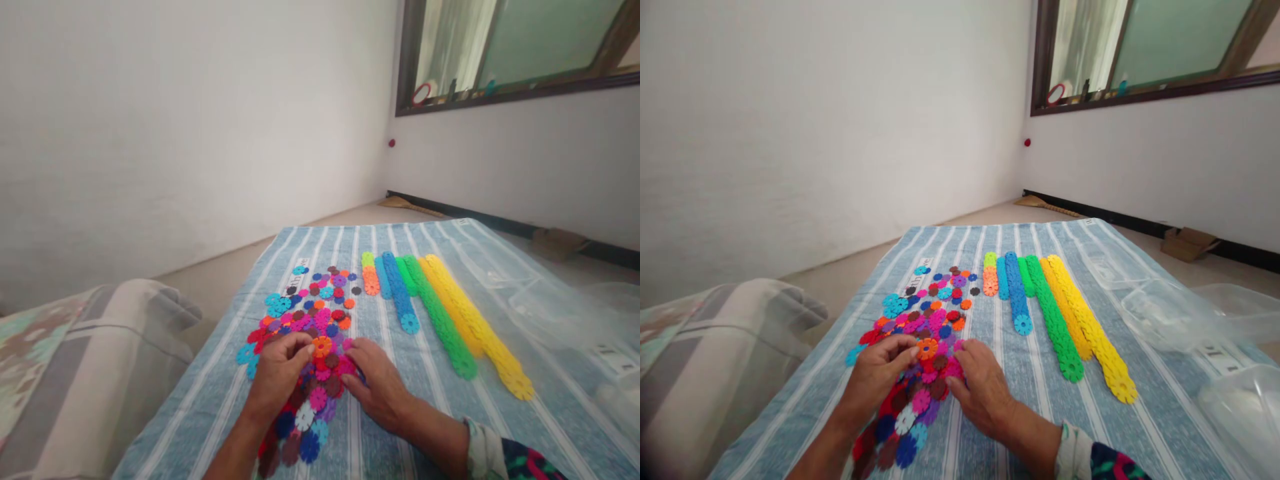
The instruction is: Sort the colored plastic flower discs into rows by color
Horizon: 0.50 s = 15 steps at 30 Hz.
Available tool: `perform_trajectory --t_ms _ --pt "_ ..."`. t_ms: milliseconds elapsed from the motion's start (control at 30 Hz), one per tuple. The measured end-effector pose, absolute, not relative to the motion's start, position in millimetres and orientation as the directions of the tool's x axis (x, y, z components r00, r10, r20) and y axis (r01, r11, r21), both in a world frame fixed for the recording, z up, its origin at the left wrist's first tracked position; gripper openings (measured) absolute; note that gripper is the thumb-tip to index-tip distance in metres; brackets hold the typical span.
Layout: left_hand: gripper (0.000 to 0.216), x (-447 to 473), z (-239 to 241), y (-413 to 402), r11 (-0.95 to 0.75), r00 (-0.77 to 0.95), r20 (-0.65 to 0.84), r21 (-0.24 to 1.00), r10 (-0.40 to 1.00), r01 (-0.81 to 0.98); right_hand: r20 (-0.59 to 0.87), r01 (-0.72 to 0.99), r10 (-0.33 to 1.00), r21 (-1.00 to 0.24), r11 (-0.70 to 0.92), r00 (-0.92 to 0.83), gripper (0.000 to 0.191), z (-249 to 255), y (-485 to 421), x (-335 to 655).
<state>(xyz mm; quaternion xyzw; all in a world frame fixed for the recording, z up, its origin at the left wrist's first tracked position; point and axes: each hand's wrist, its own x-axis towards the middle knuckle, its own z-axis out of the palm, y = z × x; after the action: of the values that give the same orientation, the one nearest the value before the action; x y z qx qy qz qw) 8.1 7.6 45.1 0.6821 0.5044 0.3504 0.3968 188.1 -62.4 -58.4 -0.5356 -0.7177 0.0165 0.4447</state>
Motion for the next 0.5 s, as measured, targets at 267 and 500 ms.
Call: perform_trajectory --t_ms 267,500 --pt "0.013 111 32 93 -0.431 0.449 0.174 0.702 0.876 0.568 0.651 0.722 0.757 -0.494 0.485 -0.063 0.031 -52 -59 185" --pt "0.017 166 14 129 -0.458 0.462 0.173 0.629 0.87 0.628 0.582 0.713 0.807 -0.526 0.464 -0.096 0.023 -43 -59 185"
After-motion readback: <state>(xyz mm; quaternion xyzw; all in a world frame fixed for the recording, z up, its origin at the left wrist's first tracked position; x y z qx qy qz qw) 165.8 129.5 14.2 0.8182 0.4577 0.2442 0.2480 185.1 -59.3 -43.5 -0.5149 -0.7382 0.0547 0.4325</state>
